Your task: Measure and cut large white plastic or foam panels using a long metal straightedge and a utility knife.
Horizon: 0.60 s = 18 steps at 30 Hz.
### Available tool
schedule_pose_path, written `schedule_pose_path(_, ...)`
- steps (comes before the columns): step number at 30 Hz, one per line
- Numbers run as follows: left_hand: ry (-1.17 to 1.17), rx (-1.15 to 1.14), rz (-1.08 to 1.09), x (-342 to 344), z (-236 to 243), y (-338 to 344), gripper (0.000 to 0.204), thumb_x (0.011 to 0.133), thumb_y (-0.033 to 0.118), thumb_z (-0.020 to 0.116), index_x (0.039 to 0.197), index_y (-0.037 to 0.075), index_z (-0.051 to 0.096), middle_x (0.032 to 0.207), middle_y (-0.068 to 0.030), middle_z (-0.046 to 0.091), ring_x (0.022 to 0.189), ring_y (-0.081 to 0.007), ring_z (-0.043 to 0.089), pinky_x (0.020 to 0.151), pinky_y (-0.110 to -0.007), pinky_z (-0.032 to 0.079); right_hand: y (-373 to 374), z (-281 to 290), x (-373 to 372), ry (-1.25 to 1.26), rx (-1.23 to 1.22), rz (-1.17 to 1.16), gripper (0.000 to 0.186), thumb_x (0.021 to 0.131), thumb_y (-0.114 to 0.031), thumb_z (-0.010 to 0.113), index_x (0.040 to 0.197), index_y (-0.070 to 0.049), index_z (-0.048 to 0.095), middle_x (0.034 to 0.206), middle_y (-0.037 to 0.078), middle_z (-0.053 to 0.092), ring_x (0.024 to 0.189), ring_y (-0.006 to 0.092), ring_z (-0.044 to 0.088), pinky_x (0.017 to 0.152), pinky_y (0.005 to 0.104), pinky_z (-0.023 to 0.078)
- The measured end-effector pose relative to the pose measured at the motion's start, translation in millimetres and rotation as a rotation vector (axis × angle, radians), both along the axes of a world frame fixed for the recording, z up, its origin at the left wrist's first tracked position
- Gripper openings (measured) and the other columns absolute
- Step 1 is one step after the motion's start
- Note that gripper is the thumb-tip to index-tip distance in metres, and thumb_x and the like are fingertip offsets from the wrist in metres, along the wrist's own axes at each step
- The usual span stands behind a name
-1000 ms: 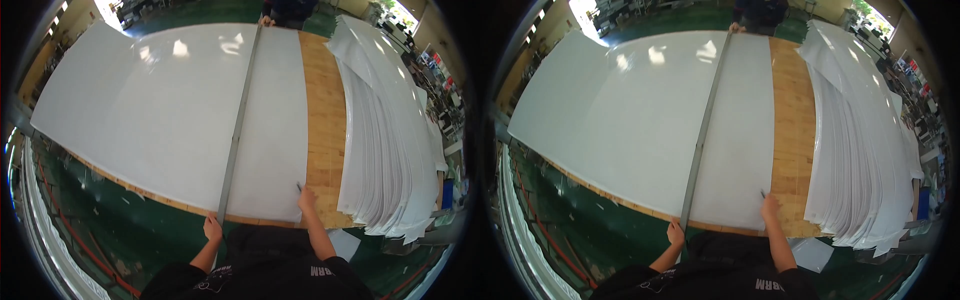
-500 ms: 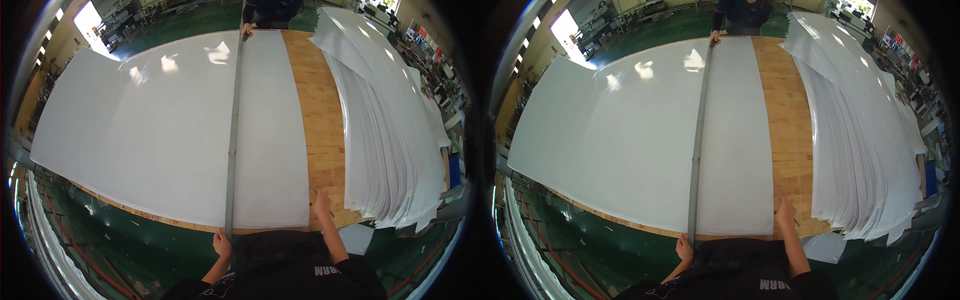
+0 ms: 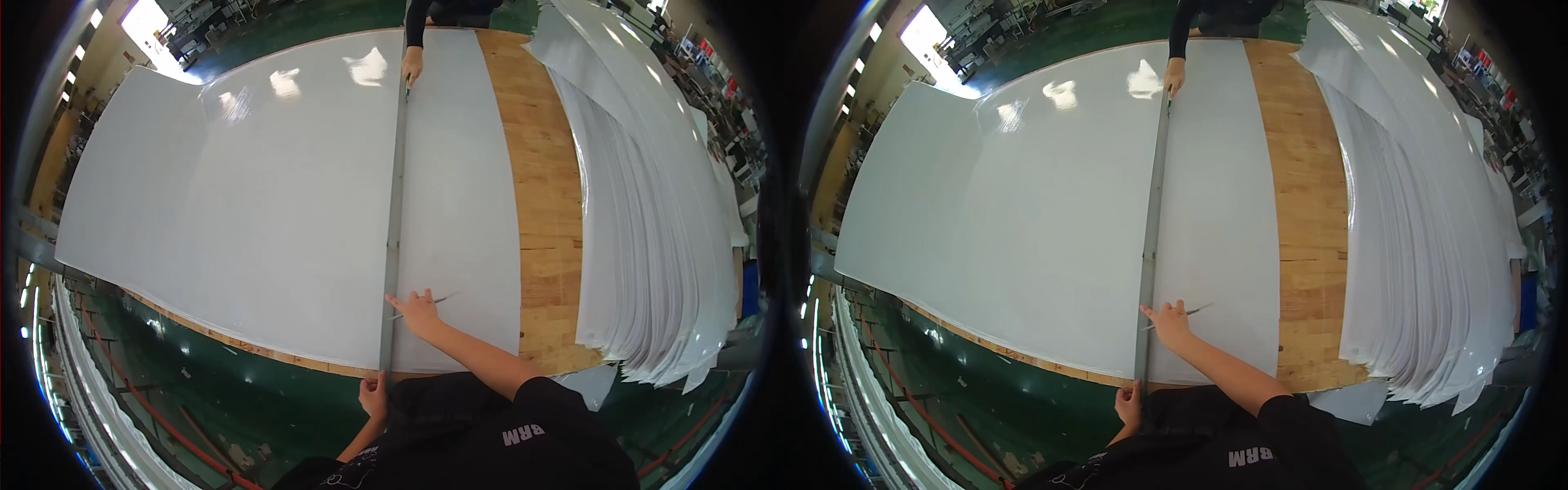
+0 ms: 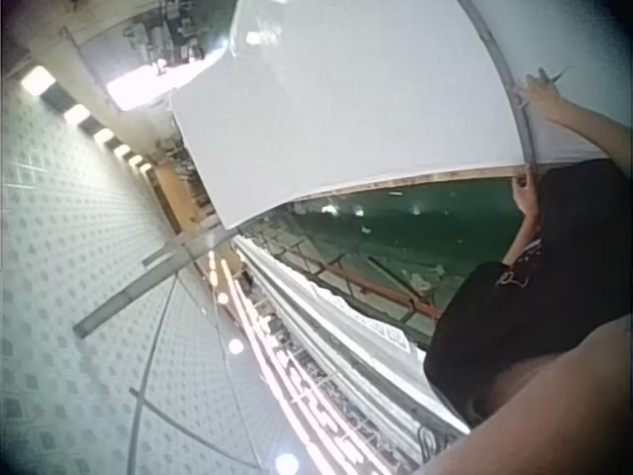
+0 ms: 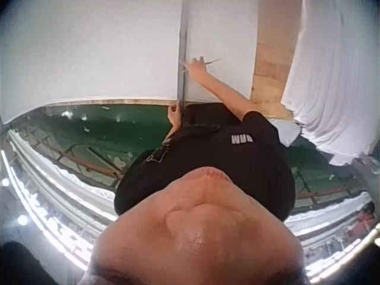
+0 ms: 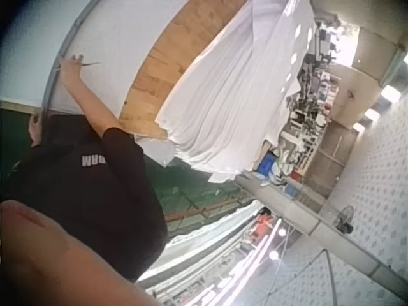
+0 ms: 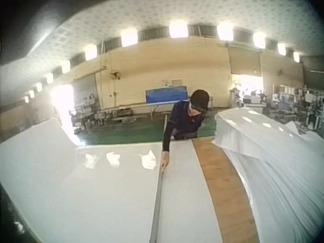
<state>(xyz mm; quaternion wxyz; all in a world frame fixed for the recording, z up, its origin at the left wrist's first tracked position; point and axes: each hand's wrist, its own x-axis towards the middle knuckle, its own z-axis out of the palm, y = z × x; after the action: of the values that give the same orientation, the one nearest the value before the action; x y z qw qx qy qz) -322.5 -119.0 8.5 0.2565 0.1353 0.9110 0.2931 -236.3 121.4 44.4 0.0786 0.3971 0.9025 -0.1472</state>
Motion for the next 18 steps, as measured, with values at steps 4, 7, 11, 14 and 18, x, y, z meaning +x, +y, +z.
schedule_pose_path(4,-0.130,0.040,0.080,-4,-6,-6,0.050,0.072,0.048,0.076,0.077,0.002,0.057,0.065,-0.0076,0.059,0.060,-0.0217,0.058,0.060,-0.035,0.046,0,-2,-4,-0.006,-0.078,-0.006,0.057,0.090,-0.011,0.047,0.140,-0.036,0.039,0.085,0.011,0.059,0.076,0.0223,0.058,0.097,0.0455,0.028)
schedule_pose_path(7,0.330,-0.016,-0.138,-2,17,4,0.057,0.073,0.041,0.077,0.100,-0.001,0.050,0.088,-0.0135,0.051,0.085,-0.0274,0.049,0.078,-0.040,0.039,3,-7,-11,-0.043,0.019,-0.003,0.062,0.088,-0.007,0.047,0.140,-0.039,0.038,0.079,0.009,0.059,0.076,0.0210,0.058,0.092,0.0475,0.033)
schedule_pose_path(11,0.483,0.323,-0.337,-35,29,56,0.040,0.082,0.024,0.070,0.104,-0.002,0.050,0.088,-0.0118,0.050,0.085,-0.0244,0.046,0.077,-0.036,0.038,16,8,-13,-0.078,-0.117,0.006,0.054,0.092,-0.012,0.043,0.138,-0.041,0.040,0.083,0.008,0.061,0.079,0.0186,0.060,0.095,0.0449,0.027)
schedule_pose_path(14,0.172,0.584,-0.302,-60,40,151,0.020,0.088,0.014,0.062,0.098,-0.002,0.054,0.086,-0.0119,0.054,0.080,-0.0230,0.052,0.072,-0.035,0.043,19,4,-10,-0.113,-0.129,0.016,0.057,0.090,-0.013,0.047,0.139,-0.041,0.038,0.082,0.007,0.061,0.080,0.0179,0.060,0.092,0.0461,0.028)
schedule_pose_path(18,0.093,0.573,-0.424,-83,31,282,0.023,0.093,0.024,0.055,0.095,0.001,0.059,0.085,-0.0119,0.062,0.075,-0.0219,0.057,0.070,-0.033,0.046,13,4,-14,-0.189,-0.045,0.049,0.060,0.088,-0.014,0.050,0.141,-0.039,0.036,0.079,0.006,0.060,0.078,0.0165,0.059,0.088,0.0441,0.030)
